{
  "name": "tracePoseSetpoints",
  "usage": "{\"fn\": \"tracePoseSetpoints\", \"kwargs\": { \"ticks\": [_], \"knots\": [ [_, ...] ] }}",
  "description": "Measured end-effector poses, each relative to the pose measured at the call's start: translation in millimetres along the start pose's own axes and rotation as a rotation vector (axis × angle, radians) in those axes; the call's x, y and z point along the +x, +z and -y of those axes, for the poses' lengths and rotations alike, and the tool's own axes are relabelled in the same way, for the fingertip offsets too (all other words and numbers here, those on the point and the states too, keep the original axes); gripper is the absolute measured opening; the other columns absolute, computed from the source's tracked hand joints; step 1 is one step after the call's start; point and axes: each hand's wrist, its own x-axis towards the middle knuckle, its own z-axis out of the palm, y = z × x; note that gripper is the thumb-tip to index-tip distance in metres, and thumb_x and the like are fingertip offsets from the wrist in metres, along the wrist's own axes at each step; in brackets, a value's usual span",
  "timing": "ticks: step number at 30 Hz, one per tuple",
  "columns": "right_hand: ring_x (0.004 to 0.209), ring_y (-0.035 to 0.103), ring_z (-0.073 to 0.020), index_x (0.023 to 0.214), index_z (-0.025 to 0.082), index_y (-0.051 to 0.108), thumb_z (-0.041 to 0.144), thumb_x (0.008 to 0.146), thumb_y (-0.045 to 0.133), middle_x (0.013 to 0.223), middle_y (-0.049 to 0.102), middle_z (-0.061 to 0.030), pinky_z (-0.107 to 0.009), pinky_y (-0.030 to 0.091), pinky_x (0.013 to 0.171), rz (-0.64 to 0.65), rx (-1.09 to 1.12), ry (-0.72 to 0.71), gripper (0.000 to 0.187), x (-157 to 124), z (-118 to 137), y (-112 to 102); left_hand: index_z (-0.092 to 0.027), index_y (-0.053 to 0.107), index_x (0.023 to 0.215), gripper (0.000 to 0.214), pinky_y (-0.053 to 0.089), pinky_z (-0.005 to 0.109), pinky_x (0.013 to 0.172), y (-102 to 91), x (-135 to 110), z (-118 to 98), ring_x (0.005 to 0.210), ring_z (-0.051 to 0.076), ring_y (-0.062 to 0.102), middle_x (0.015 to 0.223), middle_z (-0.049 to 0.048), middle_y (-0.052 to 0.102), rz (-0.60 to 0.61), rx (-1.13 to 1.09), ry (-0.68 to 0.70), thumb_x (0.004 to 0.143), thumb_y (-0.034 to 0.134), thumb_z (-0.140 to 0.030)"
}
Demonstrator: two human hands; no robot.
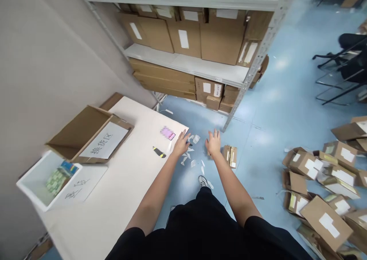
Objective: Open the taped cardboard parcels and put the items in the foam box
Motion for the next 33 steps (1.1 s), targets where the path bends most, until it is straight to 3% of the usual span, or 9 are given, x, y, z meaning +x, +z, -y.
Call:
{"fn": "tracePoseSetpoints", "kwargs": {
  "ticks": [4, 7, 11, 15, 20, 25, 29, 33],
  "knots": [
    [0.158, 0.029, -0.0377, 0.156, 0.018, 0.054, 0.028, 0.096, 0.059, 0.172, 0.034, -0.0171, -0.056, 0.037, 0.124, -0.013, 0.132, -0.308, 0.061, 10, 61, 34, -0.028, 0.043, 0.164, 0.071, 0.036, 0.054, 0.13, -25.3, -40, 35, 0.163, 0.034, 0.029, 0.182, 0.0081, 0.014, -0.192, -0.009, -0.098, 0.097, 0.063, -0.017],
    [0.156, 0.032, -0.0384, 0.157, 0.019, 0.054, 0.029, 0.096, 0.059, 0.171, 0.035, -0.0165, -0.058, 0.039, 0.122, 0.006, 0.225, -0.491, 0.062, 2, 114, 60, -0.027, 0.045, 0.163, 0.07, 0.035, 0.055, 0.13, -45.2, -90, 68, 0.163, 0.034, 0.028, 0.181, 0.0092, 0.017, -0.291, 0.007, -0.206, 0.096, 0.064, -0.017],
    [0.153, 0.036, -0.039, 0.156, 0.019, 0.054, 0.029, 0.095, 0.059, 0.171, 0.035, -0.0174, -0.059, 0.04, 0.122, 0.076, 0.286, -0.711, 0.062, -33, 193, 89, -0.025, 0.048, 0.16, 0.065, 0.037, 0.054, 0.129, -68.4, -184, 111, 0.163, 0.034, 0.026, 0.181, 0.0099, 0.018, -0.422, 0.019, -0.388, 0.097, 0.063, -0.017],
    [0.155, 0.034, -0.0399, 0.157, 0.02, 0.053, 0.028, 0.094, 0.06, 0.171, 0.034, -0.0173, -0.062, 0.038, 0.123, 0.162, 0.301, -0.923, 0.064, -103, 276, 113, -0.025, 0.049, 0.159, 0.062, 0.038, 0.054, 0.128, -79.2, -301, 140, 0.164, 0.033, 0.026, 0.181, 0.0105, 0.017, -0.584, 0.02, -0.575, 0.098, 0.061, -0.017],
    [0.157, 0.032, -0.0408, 0.155, 0.02, 0.054, 0.028, 0.095, 0.059, 0.171, 0.036, -0.0176, -0.064, 0.039, 0.122, 0.279, 0.338, -1.198, 0.061, -233, 370, 143, -0.026, 0.05, 0.159, 0.063, 0.037, 0.054, 0.129, -72.0, -467, 156, 0.164, 0.033, 0.026, 0.181, 0.0091, 0.019, -0.749, 0.018, -0.815, 0.097, 0.062, -0.017],
    [0.156, 0.034, -0.0405, 0.154, 0.019, 0.055, 0.029, 0.095, 0.059, 0.17, 0.037, -0.0182, -0.063, 0.041, 0.12, 0.443, 0.39, -1.498, 0.06, -404, 440, 180, -0.023, 0.053, 0.157, 0.063, 0.034, 0.056, 0.131, -39.5, -651, 151, 0.163, 0.035, 0.026, 0.18, 0.011, 0.022, -0.89, 0.009, -1.111, 0.096, 0.064, -0.018],
    [0.156, 0.034, -0.0403, 0.154, 0.018, 0.055, 0.028, 0.095, 0.059, 0.17, 0.037, -0.0182, -0.062, 0.041, 0.121, 0.597, 0.407, -1.704, 0.061, -554, 469, 202, -0.024, 0.052, 0.158, 0.064, 0.034, 0.057, 0.13, 0.5, -792, 119, 0.163, 0.035, 0.027, 0.179, 0.0115, 0.024, -0.985, 0.018, -1.35, 0.095, 0.064, -0.019],
    [0.157, 0.033, -0.0399, 0.156, 0.019, 0.053, 0.027, 0.093, 0.06, 0.171, 0.034, -0.0167, -0.061, 0.038, 0.123, 0.754, 0.388, -1.904, 0.064, -685, 482, 212, -0.021, 0.052, 0.157, 0.063, 0.032, 0.057, 0.13, 39.0, -903, 71, 0.163, 0.036, 0.026, 0.178, 0.0149, 0.025, -1.066, 0.023, -1.6, 0.096, 0.063, -0.019]
  ]
}}
